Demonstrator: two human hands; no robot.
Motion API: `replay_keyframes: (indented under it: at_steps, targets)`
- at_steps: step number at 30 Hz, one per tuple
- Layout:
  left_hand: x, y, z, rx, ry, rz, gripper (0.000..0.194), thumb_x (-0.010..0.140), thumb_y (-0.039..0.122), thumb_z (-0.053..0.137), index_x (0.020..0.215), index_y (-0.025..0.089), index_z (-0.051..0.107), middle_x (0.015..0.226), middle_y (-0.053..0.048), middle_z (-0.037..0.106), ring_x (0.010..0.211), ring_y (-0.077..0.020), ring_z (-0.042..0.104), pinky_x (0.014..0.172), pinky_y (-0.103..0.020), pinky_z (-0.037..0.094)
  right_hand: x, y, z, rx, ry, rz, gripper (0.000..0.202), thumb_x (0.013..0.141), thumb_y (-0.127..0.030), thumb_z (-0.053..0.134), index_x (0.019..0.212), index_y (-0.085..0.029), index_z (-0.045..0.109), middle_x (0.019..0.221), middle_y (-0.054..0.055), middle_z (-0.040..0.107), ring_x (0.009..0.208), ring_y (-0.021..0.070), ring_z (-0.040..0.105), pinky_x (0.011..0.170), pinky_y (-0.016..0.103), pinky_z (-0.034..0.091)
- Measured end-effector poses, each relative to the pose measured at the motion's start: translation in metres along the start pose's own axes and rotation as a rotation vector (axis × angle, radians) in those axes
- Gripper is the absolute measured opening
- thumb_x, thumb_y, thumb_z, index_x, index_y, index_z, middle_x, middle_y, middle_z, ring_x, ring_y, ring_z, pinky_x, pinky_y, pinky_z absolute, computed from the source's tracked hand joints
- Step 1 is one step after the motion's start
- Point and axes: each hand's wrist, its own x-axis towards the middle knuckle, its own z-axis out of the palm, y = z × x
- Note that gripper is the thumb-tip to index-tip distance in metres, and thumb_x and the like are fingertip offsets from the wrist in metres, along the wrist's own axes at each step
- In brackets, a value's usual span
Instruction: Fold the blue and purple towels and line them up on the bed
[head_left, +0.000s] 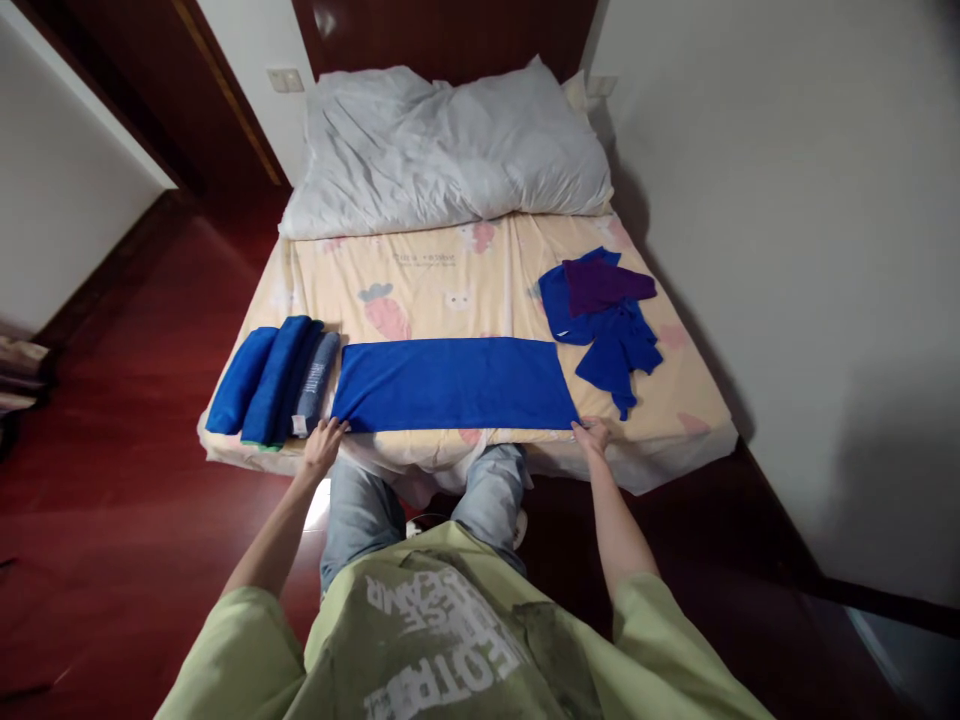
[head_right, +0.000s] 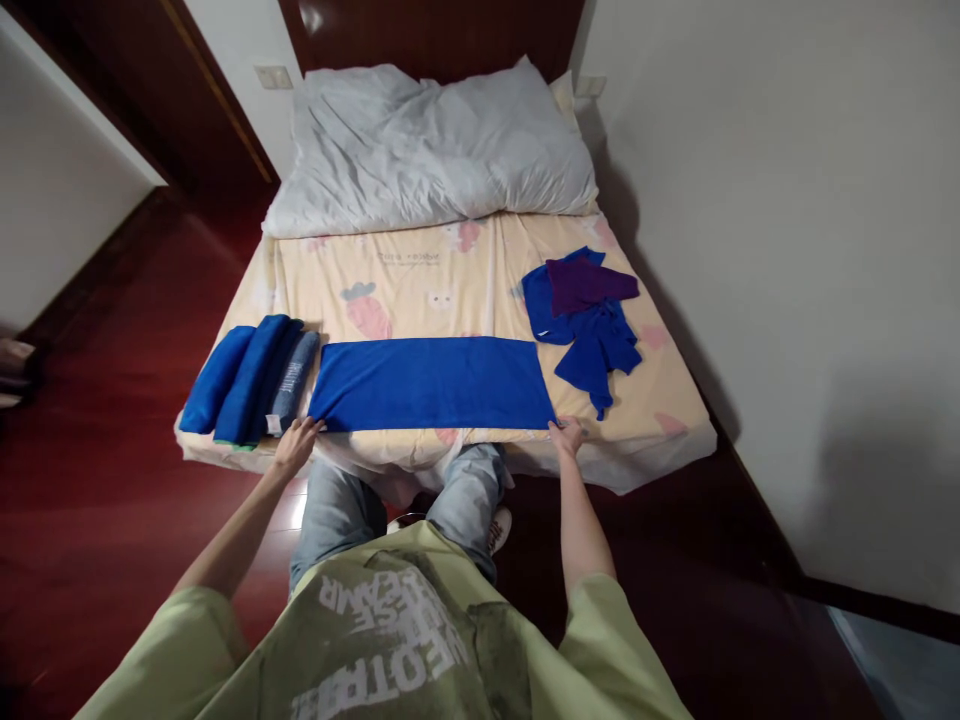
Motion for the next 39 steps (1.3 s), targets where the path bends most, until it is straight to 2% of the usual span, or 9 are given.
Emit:
replay_keyframes:
  at_steps: [3,9,12,15,20,24,29,34,39]
  targets:
    - [-0.005,0.007,-0.001,-0.001,-0.006,-0.051,0.053,0.087,0.019,0.047,0.139,0.022,0.058,0.121,-0.019,0.063,0.111,-0.0333,0.058,0.091,-0.047,0.052,0.006,0.006,0.0,0.033,0.01,0.156,0.018,0.062,-0.024,0.072,0.077,-0.017,0.066,0.063,0.006,0.067,0.077,0.0301,0.07,0.085,0.043,0.057]
    - [-0.008,0.01,0.004,-0.012,-0.125,-0.079,0.062,0.079,0.01,0.049,0.14,0.018,0.059,0.128,-0.021,0.062,0.112,-0.0344,0.061,0.091,-0.046,0.054,0.011,0.015,-0.004,0.007,0.035,0.21,0.021,0.061,-0.023,0.069,0.081,-0.017,0.067,0.075,0.012,0.07,0.09,0.0375,0.069,0.093,0.052,0.055]
    - [-0.005,0.007,0.004,-0.018,-0.19,-0.084,0.067,0.075,0.008,0.052,0.14,0.021,0.059,0.125,-0.017,0.064,0.107,-0.0321,0.065,0.091,-0.044,0.054,-0.001,0.004,-0.006,-0.086,0.049,0.108,0.035,0.068,-0.023,0.064,0.101,-0.014,0.072,0.1,0.022,0.071,0.109,0.0443,0.065,0.1,0.062,0.049]
    - [0.005,0.008,0.002,-0.027,-0.157,-0.092,0.054,0.084,0.012,0.047,0.135,0.02,0.062,0.124,-0.016,0.064,0.112,-0.0312,0.064,0.097,-0.044,0.052,-0.022,-0.021,0.0,-0.195,0.105,-0.145,0.049,0.082,-0.029,0.054,0.126,-0.013,0.067,0.134,0.029,0.059,0.131,0.0492,0.051,0.105,0.072,0.04]
    - [0.027,0.022,0.016,-0.127,0.033,-0.106,0.055,0.099,0.03,0.044,0.151,0.011,0.048,0.155,-0.022,0.045,0.146,-0.0343,0.04,0.119,-0.048,0.036,-0.052,-0.061,0.037,-0.291,-0.078,-0.546,0.06,0.097,-0.043,0.04,0.151,-0.019,0.05,0.164,0.016,0.036,0.151,0.0408,0.029,0.12,0.066,0.026]
    - [0.03,0.03,0.038,-0.194,0.07,-0.142,0.066,0.1,0.042,0.048,0.156,0.009,0.042,0.165,-0.023,0.03,0.157,-0.0401,0.018,0.122,-0.058,0.027,-0.068,-0.062,0.071,-0.342,-0.227,-0.561,0.066,0.099,-0.051,0.037,0.156,-0.018,0.044,0.167,0.016,0.032,0.156,0.0413,0.019,0.122,0.07,0.019]
    - [0.032,0.04,0.045,-0.21,0.127,-0.225,0.066,0.103,0.047,0.041,0.159,0.012,0.04,0.17,-0.019,0.021,0.158,-0.0403,0.009,0.124,-0.06,0.023,-0.075,-0.049,0.086,-0.37,-0.177,-0.596,0.068,0.102,-0.051,0.032,0.16,-0.015,0.037,0.17,0.016,0.023,0.158,0.0413,0.012,0.123,0.07,0.012]
    - [0.069,0.054,0.036,-0.211,0.166,-0.245,0.065,0.104,0.045,0.035,0.159,0.011,0.039,0.172,-0.016,0.016,0.159,-0.0392,0.007,0.126,-0.06,0.017,-0.074,-0.051,0.085,-0.441,-0.194,-0.598,0.069,0.103,-0.051,0.03,0.161,-0.015,0.034,0.17,0.017,0.022,0.158,0.0412,0.012,0.123,0.07,0.015]
    - [0.112,0.052,0.03,-0.214,0.111,-0.396,0.073,0.101,0.051,0.041,0.161,0.009,0.034,0.171,-0.02,0.017,0.158,-0.042,0.008,0.125,-0.062,0.017,-0.074,-0.056,0.087,-0.607,-0.201,-0.575,0.069,0.105,-0.05,0.027,0.163,-0.012,0.03,0.172,0.016,0.016,0.158,0.0386,0.01,0.123,0.066,0.019]
